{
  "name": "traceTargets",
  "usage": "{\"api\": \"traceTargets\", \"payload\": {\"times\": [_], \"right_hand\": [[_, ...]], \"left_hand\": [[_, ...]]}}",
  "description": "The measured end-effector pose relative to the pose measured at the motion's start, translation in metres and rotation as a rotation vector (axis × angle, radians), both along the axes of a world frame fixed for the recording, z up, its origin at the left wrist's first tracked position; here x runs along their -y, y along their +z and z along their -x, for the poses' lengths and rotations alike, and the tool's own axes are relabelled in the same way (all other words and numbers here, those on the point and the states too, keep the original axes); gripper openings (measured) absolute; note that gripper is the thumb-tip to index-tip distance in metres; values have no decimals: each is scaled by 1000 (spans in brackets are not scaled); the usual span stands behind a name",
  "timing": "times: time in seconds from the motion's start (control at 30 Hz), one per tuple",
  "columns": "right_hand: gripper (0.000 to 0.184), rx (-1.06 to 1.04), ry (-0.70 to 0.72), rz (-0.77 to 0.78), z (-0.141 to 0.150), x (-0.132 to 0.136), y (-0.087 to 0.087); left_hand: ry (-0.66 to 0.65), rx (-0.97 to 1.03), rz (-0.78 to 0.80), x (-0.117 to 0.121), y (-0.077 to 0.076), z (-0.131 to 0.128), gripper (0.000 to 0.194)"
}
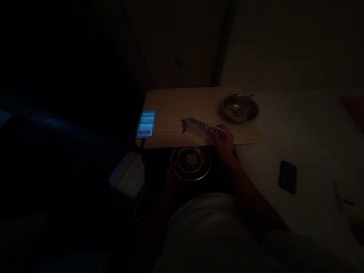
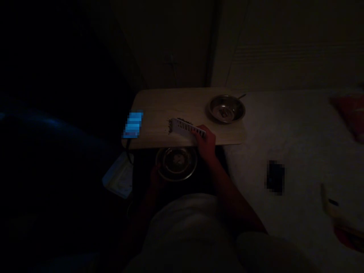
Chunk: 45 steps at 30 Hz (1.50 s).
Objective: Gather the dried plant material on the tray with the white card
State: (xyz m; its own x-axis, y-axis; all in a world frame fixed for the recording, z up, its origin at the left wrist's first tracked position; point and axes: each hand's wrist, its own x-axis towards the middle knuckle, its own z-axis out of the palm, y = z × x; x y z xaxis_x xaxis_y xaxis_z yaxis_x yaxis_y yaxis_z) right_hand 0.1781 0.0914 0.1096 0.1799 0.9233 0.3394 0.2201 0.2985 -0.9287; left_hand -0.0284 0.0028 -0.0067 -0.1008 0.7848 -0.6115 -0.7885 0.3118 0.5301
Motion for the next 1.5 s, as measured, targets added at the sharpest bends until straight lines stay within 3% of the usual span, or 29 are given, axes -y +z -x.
{"api": "traceTargets", "payload": {"times": [0.37,0.7,1.5], "right_hand": [[20,-35,-128,-53,-5,-2,0],[19,-4,-58,-35,-1,1,-2],[15,6,74,4,0,7,2]], "left_hand": [[21,31,-19,0,3,-2,25],[44,13,7,-1,3,-2,16],[8,-5,-19,1,-6,0,28]]}}
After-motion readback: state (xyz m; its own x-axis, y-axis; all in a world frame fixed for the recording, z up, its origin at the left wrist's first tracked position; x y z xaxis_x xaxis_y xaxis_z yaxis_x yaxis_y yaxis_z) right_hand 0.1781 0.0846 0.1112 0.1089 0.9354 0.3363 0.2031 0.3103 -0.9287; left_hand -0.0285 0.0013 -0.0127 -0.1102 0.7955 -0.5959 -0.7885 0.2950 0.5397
